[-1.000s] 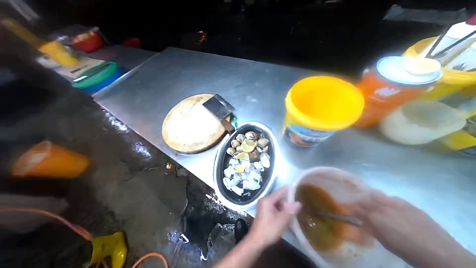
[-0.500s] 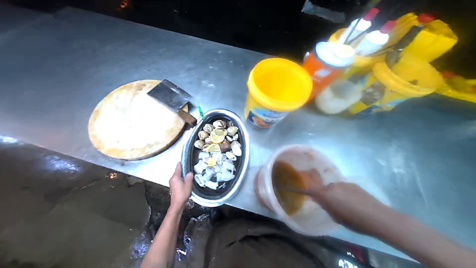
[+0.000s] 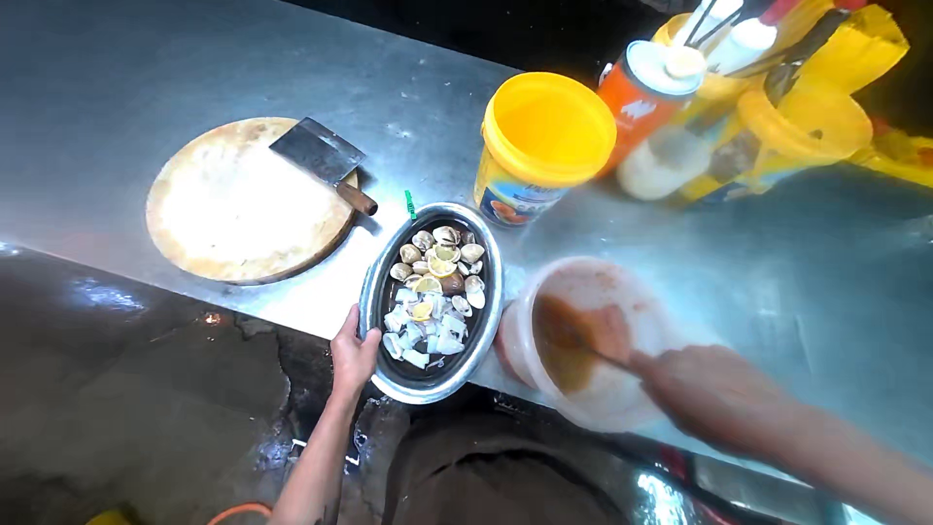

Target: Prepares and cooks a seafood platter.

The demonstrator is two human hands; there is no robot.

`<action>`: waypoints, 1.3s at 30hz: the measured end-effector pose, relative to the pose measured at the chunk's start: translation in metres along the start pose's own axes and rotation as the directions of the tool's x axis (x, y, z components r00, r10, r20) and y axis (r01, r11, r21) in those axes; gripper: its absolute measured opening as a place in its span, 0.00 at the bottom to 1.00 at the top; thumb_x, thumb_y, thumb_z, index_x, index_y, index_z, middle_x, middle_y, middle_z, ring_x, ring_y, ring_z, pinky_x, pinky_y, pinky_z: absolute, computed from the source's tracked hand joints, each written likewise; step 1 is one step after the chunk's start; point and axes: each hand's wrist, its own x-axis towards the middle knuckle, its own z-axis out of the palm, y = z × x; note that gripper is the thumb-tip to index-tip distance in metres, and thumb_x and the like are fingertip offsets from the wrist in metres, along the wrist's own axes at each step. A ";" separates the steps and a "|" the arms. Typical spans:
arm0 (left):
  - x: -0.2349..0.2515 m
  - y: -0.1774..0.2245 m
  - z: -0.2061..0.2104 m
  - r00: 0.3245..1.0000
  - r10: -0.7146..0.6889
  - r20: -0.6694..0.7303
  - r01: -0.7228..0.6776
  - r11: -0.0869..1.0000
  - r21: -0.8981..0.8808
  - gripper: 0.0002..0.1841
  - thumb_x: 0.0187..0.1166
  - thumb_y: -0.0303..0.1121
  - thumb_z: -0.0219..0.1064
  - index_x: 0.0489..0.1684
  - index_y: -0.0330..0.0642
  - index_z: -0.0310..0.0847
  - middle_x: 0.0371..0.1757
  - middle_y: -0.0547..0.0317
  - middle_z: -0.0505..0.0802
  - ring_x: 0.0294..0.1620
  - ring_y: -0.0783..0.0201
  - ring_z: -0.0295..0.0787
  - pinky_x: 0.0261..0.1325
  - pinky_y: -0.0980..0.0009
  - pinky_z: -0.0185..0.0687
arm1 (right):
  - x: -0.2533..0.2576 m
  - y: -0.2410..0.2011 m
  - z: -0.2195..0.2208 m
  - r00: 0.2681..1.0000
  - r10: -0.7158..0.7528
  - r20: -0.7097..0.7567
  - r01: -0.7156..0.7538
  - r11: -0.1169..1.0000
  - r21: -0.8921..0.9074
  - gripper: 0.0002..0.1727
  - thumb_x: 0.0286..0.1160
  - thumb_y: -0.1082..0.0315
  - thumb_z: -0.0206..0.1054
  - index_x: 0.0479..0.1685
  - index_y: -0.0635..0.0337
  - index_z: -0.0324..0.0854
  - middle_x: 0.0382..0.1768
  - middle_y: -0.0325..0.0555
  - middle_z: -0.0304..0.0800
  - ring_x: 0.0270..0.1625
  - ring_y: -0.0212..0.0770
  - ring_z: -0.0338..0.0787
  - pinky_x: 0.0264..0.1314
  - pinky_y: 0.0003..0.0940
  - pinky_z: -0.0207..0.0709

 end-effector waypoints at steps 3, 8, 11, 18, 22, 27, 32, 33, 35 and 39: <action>-0.004 0.001 0.004 0.999 -0.031 -0.042 0.031 0.999 -0.014 0.33 0.76 0.22 0.67 0.86 0.41 0.69 0.63 0.41 0.92 0.56 0.51 0.93 0.62 0.45 0.86 | 0.001 -0.003 -0.004 0.992 -0.109 0.057 0.105 0.992 0.062 0.13 0.86 0.60 0.59 0.54 0.61 0.79 0.40 0.59 0.89 0.48 0.63 0.91 0.47 0.60 0.81; -0.006 0.002 0.008 0.997 -0.050 -0.060 0.047 0.998 -0.049 0.32 0.76 0.22 0.66 0.85 0.41 0.70 0.62 0.42 0.92 0.57 0.52 0.93 0.63 0.47 0.86 | 0.007 -0.031 -0.008 0.990 -0.103 -0.098 0.111 0.990 0.082 0.12 0.87 0.64 0.53 0.55 0.63 0.75 0.37 0.61 0.89 0.46 0.66 0.92 0.44 0.60 0.81; -0.006 0.002 0.007 0.998 -0.042 -0.054 0.039 0.998 -0.052 0.33 0.75 0.22 0.67 0.86 0.41 0.69 0.64 0.42 0.91 0.59 0.53 0.92 0.64 0.48 0.85 | 0.013 -0.035 -0.009 0.990 0.009 -0.138 -0.006 1.000 0.026 0.10 0.85 0.70 0.52 0.55 0.63 0.75 0.36 0.58 0.89 0.44 0.63 0.93 0.43 0.56 0.83; -0.004 -0.001 0.009 0.997 -0.027 -0.067 0.023 0.998 -0.051 0.32 0.75 0.21 0.67 0.83 0.43 0.72 0.62 0.44 0.92 0.56 0.55 0.93 0.62 0.48 0.86 | 0.002 -0.015 -0.002 1.000 0.003 -0.003 -0.004 0.994 -0.106 0.11 0.83 0.73 0.54 0.57 0.64 0.75 0.35 0.58 0.89 0.44 0.62 0.93 0.43 0.54 0.82; -0.004 -0.002 0.009 0.998 -0.023 -0.066 0.020 0.999 -0.047 0.32 0.75 0.21 0.67 0.84 0.43 0.72 0.61 0.43 0.92 0.56 0.54 0.93 0.62 0.49 0.86 | -0.004 -0.017 -0.007 0.988 -0.146 0.052 0.146 0.989 -0.006 0.11 0.84 0.65 0.57 0.54 0.62 0.76 0.38 0.59 0.88 0.46 0.62 0.92 0.44 0.57 0.81; -0.004 -0.001 0.009 0.997 -0.013 -0.070 0.009 0.999 -0.050 0.31 0.75 0.21 0.67 0.82 0.44 0.74 0.58 0.44 0.93 0.52 0.55 0.93 0.58 0.50 0.87 | 0.005 -0.040 -0.006 0.990 -0.062 -0.129 0.074 0.993 0.096 0.11 0.85 0.67 0.53 0.54 0.62 0.76 0.36 0.58 0.88 0.45 0.63 0.92 0.43 0.57 0.82; -0.004 -0.001 0.008 0.998 -0.018 -0.055 0.016 0.999 -0.043 0.31 0.75 0.23 0.67 0.82 0.46 0.74 0.60 0.44 0.93 0.55 0.53 0.93 0.61 0.46 0.87 | 0.016 -0.027 0.006 0.979 0.088 -0.183 -0.081 0.996 0.043 0.12 0.83 0.72 0.54 0.59 0.61 0.76 0.35 0.54 0.90 0.43 0.59 0.93 0.42 0.52 0.84; -0.004 -0.001 0.008 0.998 -0.019 -0.059 0.016 0.999 -0.041 0.31 0.75 0.23 0.67 0.82 0.45 0.74 0.59 0.44 0.93 0.54 0.53 0.93 0.60 0.47 0.87 | 0.014 -0.025 0.007 0.984 0.091 -0.155 -0.091 0.996 0.010 0.15 0.85 0.72 0.53 0.65 0.62 0.75 0.35 0.54 0.90 0.43 0.59 0.94 0.43 0.52 0.84; -0.004 0.000 0.008 0.998 -0.022 -0.064 0.020 0.999 -0.041 0.30 0.75 0.22 0.66 0.82 0.44 0.74 0.59 0.44 0.93 0.53 0.53 0.93 0.60 0.46 0.87 | 0.006 -0.024 0.004 0.995 0.072 -0.062 -0.075 0.996 -0.047 0.17 0.85 0.72 0.52 0.69 0.65 0.72 0.35 0.56 0.90 0.44 0.61 0.94 0.45 0.53 0.84; -0.006 0.000 0.008 0.998 -0.022 -0.063 0.019 0.999 -0.038 0.31 0.75 0.22 0.67 0.82 0.44 0.74 0.58 0.44 0.93 0.52 0.53 0.94 0.58 0.46 0.87 | -0.006 -0.027 -0.013 0.995 -0.074 0.064 0.075 0.997 -0.016 0.10 0.82 0.70 0.57 0.54 0.63 0.78 0.40 0.59 0.89 0.48 0.63 0.92 0.46 0.57 0.81</action>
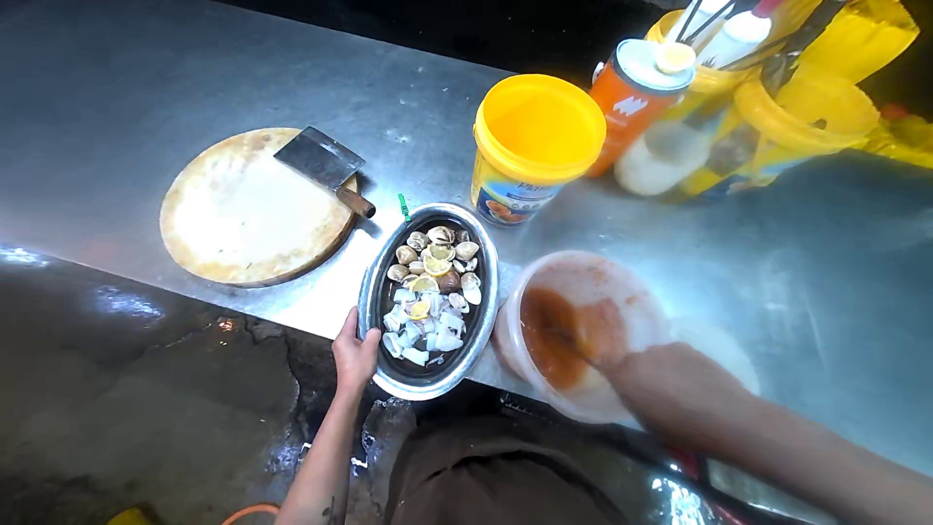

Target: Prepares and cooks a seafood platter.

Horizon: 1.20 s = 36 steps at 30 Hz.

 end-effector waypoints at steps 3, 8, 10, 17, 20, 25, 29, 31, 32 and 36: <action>0.001 0.000 0.000 1.000 0.009 0.001 -0.009 1.000 0.004 0.30 0.75 0.22 0.66 0.82 0.44 0.74 0.58 0.44 0.93 0.53 0.53 0.93 0.59 0.47 0.87 | 0.006 -0.004 0.001 0.991 -0.074 -0.111 0.083 0.993 0.084 0.11 0.84 0.65 0.57 0.53 0.61 0.79 0.40 0.57 0.89 0.47 0.62 0.91 0.45 0.58 0.81; 0.002 0.001 0.001 1.000 0.000 0.000 0.000 1.000 0.014 0.30 0.74 0.22 0.67 0.81 0.44 0.75 0.56 0.43 0.93 0.51 0.53 0.93 0.57 0.47 0.87 | 0.025 -0.006 0.013 0.954 0.114 -0.278 -0.089 0.991 0.101 0.09 0.84 0.68 0.55 0.53 0.58 0.78 0.34 0.52 0.89 0.42 0.58 0.93 0.40 0.52 0.83; 0.002 -0.001 0.001 1.000 0.003 0.000 -0.003 1.000 0.006 0.30 0.74 0.22 0.67 0.81 0.45 0.75 0.57 0.43 0.93 0.51 0.53 0.93 0.56 0.47 0.87 | 0.028 0.002 0.020 0.951 0.162 -0.264 -0.148 0.986 0.072 0.09 0.83 0.69 0.56 0.54 0.57 0.78 0.33 0.51 0.90 0.41 0.57 0.93 0.39 0.51 0.83; 0.004 -0.003 0.000 1.000 0.007 0.001 -0.007 1.000 0.009 0.31 0.75 0.21 0.67 0.82 0.45 0.74 0.57 0.43 0.93 0.52 0.52 0.94 0.57 0.46 0.87 | 0.006 0.006 0.014 0.997 0.008 -0.077 -0.008 1.000 0.006 0.09 0.83 0.69 0.55 0.53 0.61 0.78 0.35 0.56 0.89 0.44 0.61 0.93 0.43 0.55 0.81; 0.005 -0.002 -0.001 1.000 0.010 0.003 -0.010 1.000 0.005 0.31 0.74 0.22 0.67 0.82 0.45 0.74 0.58 0.44 0.93 0.52 0.54 0.94 0.58 0.47 0.87 | 0.009 0.000 0.010 0.981 -0.100 -0.166 0.115 0.990 0.084 0.10 0.84 0.65 0.56 0.50 0.60 0.79 0.35 0.56 0.88 0.43 0.61 0.92 0.42 0.57 0.81; 0.004 -0.002 -0.001 1.000 0.013 -0.003 -0.013 1.000 -0.006 0.30 0.74 0.21 0.68 0.80 0.45 0.76 0.57 0.44 0.93 0.52 0.54 0.93 0.58 0.47 0.87 | 0.024 -0.007 0.019 0.941 0.077 -0.328 -0.051 0.995 0.088 0.07 0.82 0.69 0.57 0.49 0.56 0.79 0.29 0.49 0.89 0.37 0.55 0.93 0.37 0.50 0.82; 0.003 -0.001 0.000 1.000 0.015 -0.002 -0.015 1.000 -0.013 0.31 0.75 0.21 0.67 0.82 0.44 0.74 0.59 0.44 0.93 0.53 0.54 0.94 0.59 0.47 0.87 | 0.024 0.006 0.023 0.954 0.181 -0.240 -0.173 0.983 0.055 0.12 0.83 0.70 0.55 0.59 0.58 0.78 0.33 0.52 0.90 0.40 0.57 0.93 0.40 0.51 0.83; 0.003 0.000 0.001 1.000 0.016 -0.015 -0.016 1.000 -0.014 0.30 0.74 0.21 0.68 0.81 0.44 0.75 0.59 0.44 0.93 0.53 0.54 0.94 0.59 0.48 0.88 | 0.015 0.005 0.018 0.974 0.182 -0.133 -0.182 0.983 0.013 0.16 0.83 0.71 0.55 0.66 0.61 0.75 0.36 0.56 0.91 0.44 0.60 0.94 0.44 0.54 0.83; 0.003 0.000 0.000 1.000 0.014 -0.016 -0.014 1.000 -0.011 0.30 0.74 0.21 0.68 0.81 0.44 0.75 0.58 0.44 0.94 0.53 0.54 0.94 0.58 0.48 0.88 | 0.010 0.003 0.013 0.983 0.169 -0.076 -0.169 0.986 0.002 0.13 0.83 0.71 0.55 0.61 0.62 0.76 0.38 0.58 0.90 0.47 0.62 0.93 0.45 0.55 0.82; 0.003 -0.002 0.000 1.000 0.002 0.001 -0.002 1.000 -0.020 0.31 0.75 0.21 0.68 0.82 0.44 0.74 0.60 0.44 0.93 0.54 0.54 0.94 0.60 0.48 0.87 | -0.001 -0.003 -0.002 1.000 -0.002 0.013 0.002 0.999 0.048 0.10 0.83 0.68 0.58 0.54 0.62 0.79 0.44 0.60 0.89 0.51 0.63 0.91 0.47 0.59 0.81</action>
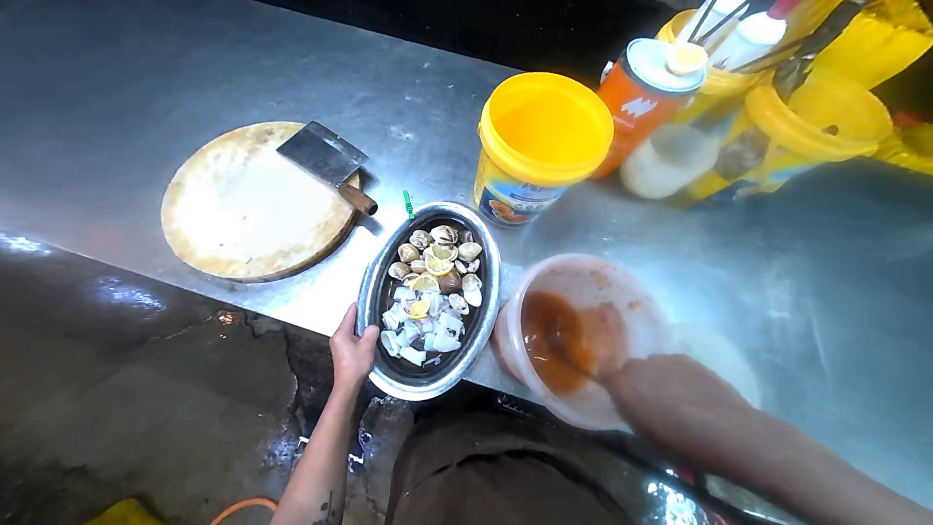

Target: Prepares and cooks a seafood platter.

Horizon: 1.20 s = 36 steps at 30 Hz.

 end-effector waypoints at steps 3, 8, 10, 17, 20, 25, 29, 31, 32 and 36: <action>0.001 0.001 0.001 1.000 -0.001 -0.001 0.001 1.000 -0.020 0.31 0.74 0.20 0.67 0.82 0.43 0.74 0.61 0.44 0.93 0.55 0.55 0.93 0.61 0.49 0.87 | 0.007 -0.008 -0.004 0.994 -0.045 -0.104 0.053 0.996 0.072 0.11 0.83 0.66 0.57 0.55 0.61 0.79 0.42 0.59 0.89 0.49 0.63 0.91 0.45 0.59 0.81; 0.000 0.000 0.000 1.000 0.020 0.003 -0.020 1.000 0.001 0.30 0.74 0.21 0.67 0.81 0.43 0.75 0.58 0.45 0.93 0.52 0.56 0.93 0.58 0.50 0.87 | 0.025 -0.006 0.006 0.954 0.123 -0.272 -0.112 0.992 0.058 0.09 0.82 0.71 0.56 0.54 0.58 0.79 0.35 0.52 0.90 0.42 0.57 0.93 0.41 0.52 0.83; 0.000 0.000 0.000 1.000 0.013 0.000 -0.013 1.000 0.004 0.30 0.74 0.21 0.67 0.80 0.44 0.76 0.57 0.46 0.94 0.52 0.56 0.93 0.57 0.50 0.88 | 0.025 -0.001 0.009 0.961 0.169 -0.220 -0.163 0.986 0.046 0.10 0.83 0.71 0.55 0.56 0.59 0.77 0.37 0.53 0.90 0.44 0.58 0.93 0.43 0.52 0.83; 0.001 0.002 -0.001 1.000 -0.005 0.006 0.005 1.000 0.009 0.31 0.74 0.22 0.68 0.82 0.44 0.74 0.60 0.44 0.93 0.55 0.52 0.93 0.61 0.45 0.87 | 0.009 -0.001 0.008 0.995 0.062 -0.080 -0.063 0.998 -0.012 0.10 0.85 0.69 0.54 0.56 0.62 0.76 0.38 0.58 0.89 0.46 0.62 0.93 0.44 0.56 0.82; 0.000 0.000 -0.001 1.000 0.011 -0.004 -0.011 1.000 0.005 0.31 0.74 0.22 0.68 0.82 0.43 0.74 0.60 0.43 0.93 0.55 0.53 0.94 0.61 0.47 0.87 | 0.014 0.003 0.006 0.992 -0.021 -0.121 0.034 0.994 0.108 0.12 0.85 0.63 0.56 0.53 0.59 0.79 0.40 0.57 0.89 0.47 0.61 0.92 0.45 0.57 0.81; 0.001 -0.001 -0.001 1.000 0.011 -0.022 -0.011 1.000 -0.003 0.31 0.74 0.21 0.68 0.82 0.43 0.75 0.61 0.44 0.93 0.55 0.56 0.94 0.61 0.50 0.87 | 0.028 0.021 0.020 0.955 0.110 -0.275 -0.055 0.979 0.197 0.12 0.87 0.58 0.57 0.49 0.54 0.81 0.35 0.50 0.89 0.44 0.55 0.92 0.42 0.54 0.82; 0.001 -0.002 0.000 1.000 0.007 -0.024 -0.007 1.000 -0.020 0.31 0.74 0.21 0.68 0.82 0.43 0.74 0.61 0.45 0.93 0.55 0.56 0.94 0.61 0.51 0.87 | 0.023 0.023 0.026 0.954 0.196 -0.226 -0.182 0.980 0.083 0.11 0.85 0.62 0.55 0.55 0.54 0.79 0.34 0.51 0.90 0.43 0.56 0.93 0.40 0.51 0.82; 0.001 -0.001 -0.001 1.000 0.005 -0.026 -0.005 1.000 -0.012 0.31 0.74 0.22 0.68 0.82 0.44 0.75 0.60 0.45 0.93 0.54 0.56 0.94 0.60 0.50 0.87 | 0.018 0.022 0.023 0.969 0.189 -0.160 -0.182 0.982 0.057 0.11 0.85 0.63 0.55 0.56 0.56 0.78 0.36 0.53 0.90 0.45 0.58 0.93 0.43 0.52 0.82; 0.001 -0.001 -0.001 1.000 0.002 -0.027 -0.002 1.000 -0.006 0.31 0.74 0.22 0.68 0.82 0.44 0.75 0.60 0.45 0.93 0.54 0.56 0.94 0.60 0.50 0.87 | 0.016 0.023 0.022 0.975 0.171 -0.143 -0.163 0.985 0.063 0.12 0.86 0.62 0.55 0.56 0.57 0.78 0.37 0.53 0.90 0.46 0.58 0.93 0.44 0.53 0.82; 0.002 -0.002 0.001 0.999 0.013 -0.032 -0.013 1.000 -0.013 0.31 0.74 0.22 0.68 0.81 0.43 0.76 0.59 0.45 0.94 0.52 0.58 0.94 0.59 0.52 0.88 | 0.019 0.031 0.025 0.989 0.027 -0.145 0.011 0.967 0.256 0.14 0.87 0.58 0.57 0.47 0.58 0.81 0.35 0.53 0.87 0.45 0.56 0.90 0.45 0.54 0.80</action>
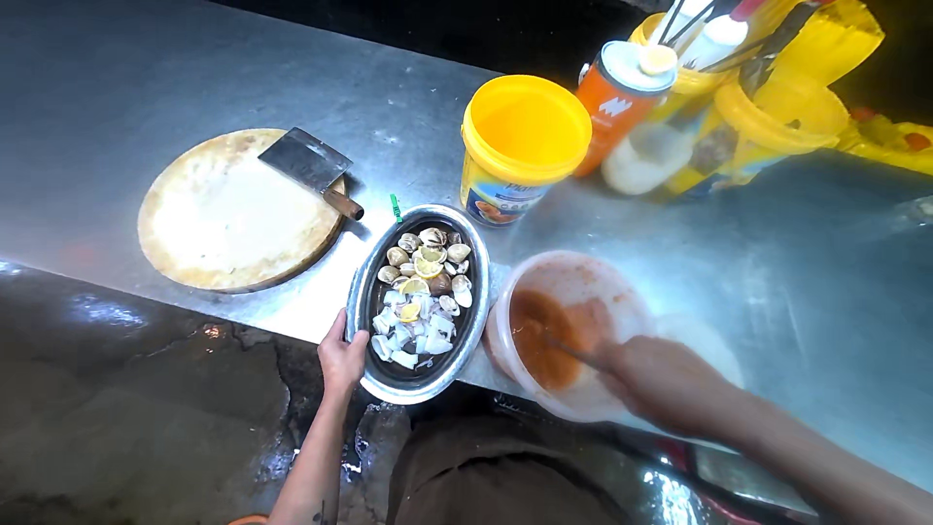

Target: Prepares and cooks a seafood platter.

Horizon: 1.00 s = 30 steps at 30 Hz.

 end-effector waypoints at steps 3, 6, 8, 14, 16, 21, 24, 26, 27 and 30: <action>0.001 -0.002 0.000 1.000 0.006 0.002 -0.006 1.000 -0.013 0.31 0.73 0.21 0.68 0.81 0.43 0.75 0.60 0.46 0.93 0.54 0.58 0.94 0.61 0.52 0.87 | 0.009 0.016 0.011 0.994 -0.082 -0.077 0.102 0.940 0.326 0.14 0.87 0.59 0.60 0.35 0.58 0.82 0.27 0.45 0.80 0.31 0.44 0.82 0.38 0.45 0.76; 0.002 -0.003 0.001 1.000 0.013 -0.005 -0.013 1.000 -0.022 0.31 0.73 0.22 0.68 0.81 0.43 0.75 0.61 0.46 0.93 0.55 0.58 0.93 0.61 0.52 0.87 | 0.005 0.029 0.015 0.998 -0.047 -0.044 0.065 0.772 0.632 0.15 0.86 0.59 0.64 0.30 0.56 0.80 0.19 0.39 0.74 0.20 0.35 0.73 0.26 0.34 0.69; 0.003 -0.004 0.001 1.000 0.012 -0.007 -0.012 1.000 -0.018 0.31 0.73 0.22 0.68 0.81 0.42 0.75 0.62 0.46 0.93 0.56 0.58 0.93 0.63 0.52 0.86 | -0.006 0.040 0.015 1.000 -0.015 -0.004 0.013 0.626 0.779 0.15 0.82 0.60 0.66 0.26 0.54 0.78 0.14 0.36 0.69 0.14 0.31 0.67 0.18 0.28 0.62; 0.004 -0.006 0.002 0.999 0.031 -0.015 -0.031 0.999 -0.042 0.31 0.70 0.23 0.68 0.80 0.38 0.76 0.63 0.46 0.93 0.59 0.60 0.93 0.64 0.56 0.87 | -0.041 0.082 0.030 0.998 0.009 0.065 -0.065 0.264 0.962 0.12 0.79 0.62 0.66 0.25 0.51 0.78 0.08 0.32 0.61 0.08 0.24 0.58 0.10 0.19 0.51; 0.004 -0.006 0.003 0.999 0.028 -0.017 -0.029 0.999 -0.040 0.31 0.70 0.23 0.68 0.80 0.37 0.76 0.63 0.45 0.93 0.58 0.61 0.93 0.64 0.57 0.86 | -0.050 0.086 0.033 0.997 0.029 0.074 -0.078 0.176 0.981 0.12 0.78 0.64 0.64 0.24 0.50 0.77 0.08 0.31 0.60 0.07 0.23 0.57 0.08 0.17 0.50; 0.004 -0.006 0.002 0.999 0.039 -0.016 -0.039 0.998 -0.041 0.31 0.70 0.23 0.67 0.79 0.37 0.76 0.62 0.45 0.93 0.56 0.63 0.93 0.62 0.60 0.87 | -0.073 0.092 0.035 0.996 0.066 0.066 -0.068 0.020 0.998 0.12 0.78 0.68 0.59 0.23 0.49 0.75 0.07 0.30 0.58 0.06 0.20 0.55 0.07 0.14 0.48; 0.003 -0.006 0.002 0.999 0.046 -0.018 -0.047 0.998 -0.031 0.30 0.70 0.23 0.67 0.79 0.37 0.77 0.61 0.45 0.93 0.56 0.63 0.93 0.61 0.60 0.87 | -0.088 0.093 0.023 0.993 0.110 0.051 -0.054 0.025 0.998 0.14 0.80 0.69 0.57 0.23 0.51 0.75 0.06 0.31 0.57 0.06 0.21 0.55 0.07 0.14 0.49; 0.003 -0.006 0.001 0.999 0.046 -0.024 -0.046 0.999 -0.020 0.30 0.70 0.24 0.67 0.78 0.38 0.77 0.61 0.46 0.94 0.56 0.63 0.93 0.61 0.60 0.87 | -0.099 0.092 0.011 0.983 0.181 0.041 -0.053 0.066 0.996 0.14 0.81 0.71 0.56 0.23 0.53 0.75 0.06 0.32 0.58 0.05 0.22 0.56 0.06 0.15 0.49; 0.003 -0.006 0.001 0.999 0.043 -0.024 -0.044 0.999 -0.019 0.30 0.70 0.24 0.67 0.78 0.38 0.78 0.61 0.47 0.94 0.56 0.64 0.93 0.61 0.60 0.87 | -0.104 0.088 0.003 0.972 0.232 0.035 -0.058 0.091 0.994 0.15 0.82 0.73 0.54 0.24 0.54 0.75 0.06 0.32 0.58 0.05 0.22 0.56 0.06 0.16 0.48; 0.003 -0.005 0.001 0.999 0.025 -0.028 -0.026 0.999 -0.033 0.30 0.71 0.22 0.68 0.79 0.40 0.77 0.61 0.46 0.94 0.56 0.63 0.94 0.61 0.58 0.87 | -0.116 0.079 -0.021 0.948 0.316 0.046 -0.089 0.122 0.989 0.18 0.85 0.77 0.49 0.24 0.55 0.74 0.06 0.32 0.58 0.06 0.22 0.55 0.07 0.15 0.47</action>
